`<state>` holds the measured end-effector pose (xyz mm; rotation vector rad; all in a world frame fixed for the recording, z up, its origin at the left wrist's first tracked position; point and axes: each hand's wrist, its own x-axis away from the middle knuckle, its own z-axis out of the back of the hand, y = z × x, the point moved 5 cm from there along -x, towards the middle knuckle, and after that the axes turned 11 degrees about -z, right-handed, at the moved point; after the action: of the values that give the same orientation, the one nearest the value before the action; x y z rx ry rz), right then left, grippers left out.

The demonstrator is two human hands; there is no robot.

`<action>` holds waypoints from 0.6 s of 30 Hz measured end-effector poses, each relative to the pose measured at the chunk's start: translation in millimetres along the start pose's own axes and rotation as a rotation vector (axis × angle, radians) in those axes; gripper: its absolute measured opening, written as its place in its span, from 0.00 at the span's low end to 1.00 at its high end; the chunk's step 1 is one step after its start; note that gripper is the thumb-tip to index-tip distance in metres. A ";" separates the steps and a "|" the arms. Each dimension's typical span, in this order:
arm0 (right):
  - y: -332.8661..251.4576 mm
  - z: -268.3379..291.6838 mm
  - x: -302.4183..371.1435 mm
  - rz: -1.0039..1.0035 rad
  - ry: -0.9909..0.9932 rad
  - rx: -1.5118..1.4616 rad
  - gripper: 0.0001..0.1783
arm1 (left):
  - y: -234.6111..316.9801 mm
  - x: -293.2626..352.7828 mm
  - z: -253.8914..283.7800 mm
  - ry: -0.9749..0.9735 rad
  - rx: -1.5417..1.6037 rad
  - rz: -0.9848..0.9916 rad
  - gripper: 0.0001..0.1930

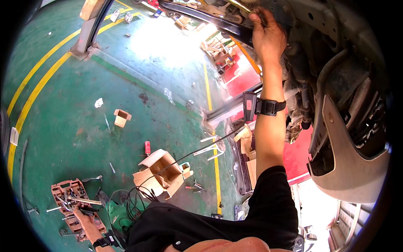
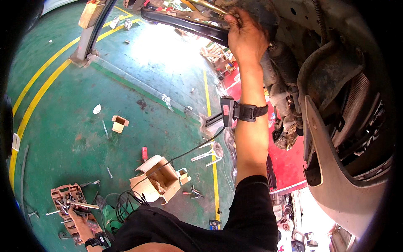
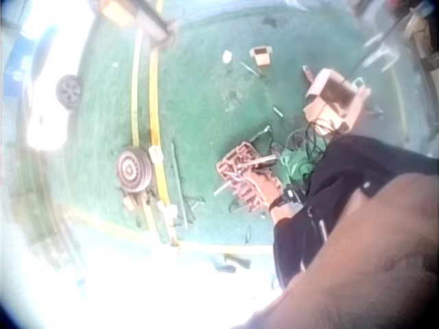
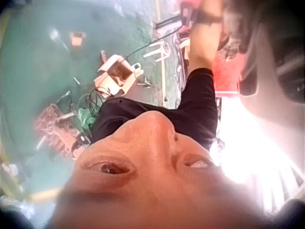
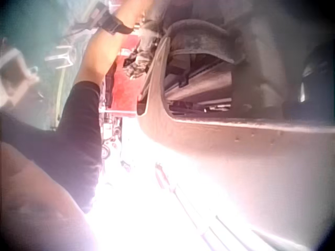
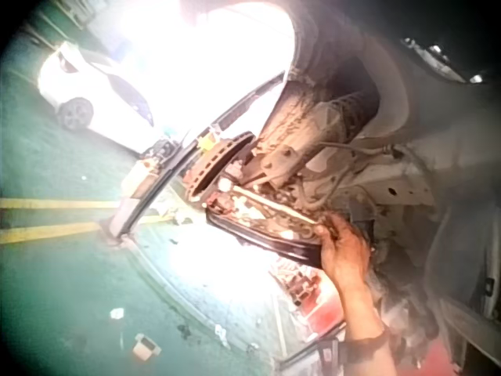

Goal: The person uses a pry tool to separate a joint on the underside of a vehicle, then picks up a component and a small white box from the floor.

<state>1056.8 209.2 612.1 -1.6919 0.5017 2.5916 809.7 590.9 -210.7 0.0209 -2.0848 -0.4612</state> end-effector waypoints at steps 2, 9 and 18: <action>-2.6 -0.4 0.9 0.006 -0.008 0.074 0.18 | -0.1 6.7 -0.4 0.009 0.038 -0.014 0.06; -39.5 0.6 87.3 0.277 0.220 0.074 0.26 | 6.0 39.8 -2.7 -0.021 0.137 -0.024 0.06; -29.1 18.7 361.6 -0.162 -0.796 -0.579 0.10 | 16.4 82.6 79.8 0.104 0.127 -0.227 0.07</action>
<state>894.4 181.2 288.4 -0.5469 -0.4206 3.1099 702.2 615.0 -174.3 0.3523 -2.0147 -0.4526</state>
